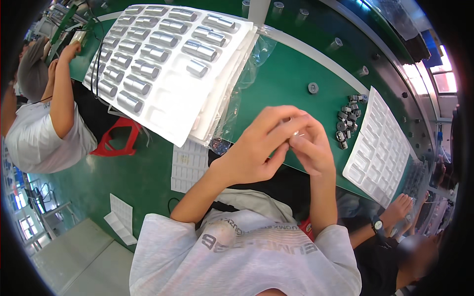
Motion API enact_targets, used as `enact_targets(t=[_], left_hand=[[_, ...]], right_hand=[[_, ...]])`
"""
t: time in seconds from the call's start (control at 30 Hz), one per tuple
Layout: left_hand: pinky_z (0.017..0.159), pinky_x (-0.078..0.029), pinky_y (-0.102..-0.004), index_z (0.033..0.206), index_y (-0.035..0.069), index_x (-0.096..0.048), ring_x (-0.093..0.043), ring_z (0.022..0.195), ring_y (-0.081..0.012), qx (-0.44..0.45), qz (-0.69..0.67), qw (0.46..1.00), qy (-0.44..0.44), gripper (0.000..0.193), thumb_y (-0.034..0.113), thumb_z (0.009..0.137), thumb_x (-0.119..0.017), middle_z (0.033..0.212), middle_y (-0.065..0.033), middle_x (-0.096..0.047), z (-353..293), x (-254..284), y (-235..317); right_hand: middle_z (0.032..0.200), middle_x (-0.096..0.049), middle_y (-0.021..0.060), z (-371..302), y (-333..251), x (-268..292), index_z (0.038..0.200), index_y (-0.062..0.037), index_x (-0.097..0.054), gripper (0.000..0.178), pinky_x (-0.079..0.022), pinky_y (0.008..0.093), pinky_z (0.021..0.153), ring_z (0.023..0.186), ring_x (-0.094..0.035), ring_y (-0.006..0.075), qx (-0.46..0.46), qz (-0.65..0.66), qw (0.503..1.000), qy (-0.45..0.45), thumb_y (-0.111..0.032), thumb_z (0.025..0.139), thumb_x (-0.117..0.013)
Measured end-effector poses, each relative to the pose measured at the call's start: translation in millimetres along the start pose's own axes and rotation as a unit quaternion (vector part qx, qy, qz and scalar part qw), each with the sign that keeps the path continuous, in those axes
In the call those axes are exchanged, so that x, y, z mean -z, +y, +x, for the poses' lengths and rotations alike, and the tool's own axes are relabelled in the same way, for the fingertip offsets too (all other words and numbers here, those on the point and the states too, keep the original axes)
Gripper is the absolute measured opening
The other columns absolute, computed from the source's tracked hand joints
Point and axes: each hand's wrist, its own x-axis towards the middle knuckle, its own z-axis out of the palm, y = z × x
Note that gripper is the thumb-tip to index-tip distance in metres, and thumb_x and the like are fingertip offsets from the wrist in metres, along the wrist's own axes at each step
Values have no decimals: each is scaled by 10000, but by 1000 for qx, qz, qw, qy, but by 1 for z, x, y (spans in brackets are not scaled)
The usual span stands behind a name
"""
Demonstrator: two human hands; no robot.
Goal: Assembling small electronic components into plastic trays on a production line.
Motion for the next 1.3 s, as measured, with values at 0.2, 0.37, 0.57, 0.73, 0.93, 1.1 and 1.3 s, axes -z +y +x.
enact_targets(t=[0.2,0.37,0.57,0.73,0.93,1.1,1.3], left_hand=[[783,-509,-291,1218,15,-613,-588,1091,-222,187,75,958,206,351,45,875,-681,1238,-150,-585,-4,-5,4],[877,-540,-273,1285,-53,-576,-656,1028,-149,302,-227,914,150,421,-67,872,-661,1150,-120,-648,-9,-14,1],[864,-536,-280,1286,-47,-570,-659,1022,-166,249,-152,936,199,459,-110,838,-650,1167,-129,-650,-10,-8,-8],[788,-515,-252,1212,-30,-613,-651,925,-139,244,-120,949,161,439,-93,789,-710,1122,-130,-672,-16,-4,-7],[719,-486,-234,1136,-29,-655,-620,841,-102,257,-118,952,117,383,-70,767,-746,1064,-95,-696,-20,-2,-7],[710,-479,-229,1130,-25,-662,-609,837,-98,254,-103,954,120,371,-65,770,-744,1063,-80,-698,-19,-1,-9],[717,-480,-229,1130,-24,-665,-603,837,-99,256,-120,951,128,371,-68,770,-743,1072,-80,-696,-20,1,-9]], right_hand=[[1231,-595,153,9,7,-19,1353,55,-503,569,-551,344,904,1099,-604,197,54,-62,994,66,102,818,-692],[1136,-547,81,8,15,-16,1309,23,-576,582,-556,312,891,1022,-589,168,196,-340,914,101,146,756,-710],[1128,-621,126,4,-2,-10,1313,54,-547,596,-530,311,915,1084,-612,190,179,-367,898,161,146,748,-714],[1161,-655,176,0,-12,-7,1230,56,-562,491,-531,313,927,1129,-638,224,210,-385,889,136,150,768,-701],[1218,-614,187,3,-18,-11,1208,56,-557,472,-549,342,919,1111,-645,247,162,-306,929,131,167,771,-697],[1230,-583,180,4,-18,-1,1159,53,-597,457,-552,326,889,1067,-651,239,237,-411,876,87,179,736,-716],[1047,-579,93,8,-22,-5,1038,2,-724,381,-539,299,784,927,-636,175,300,-509,801,99,61,676,-824]])
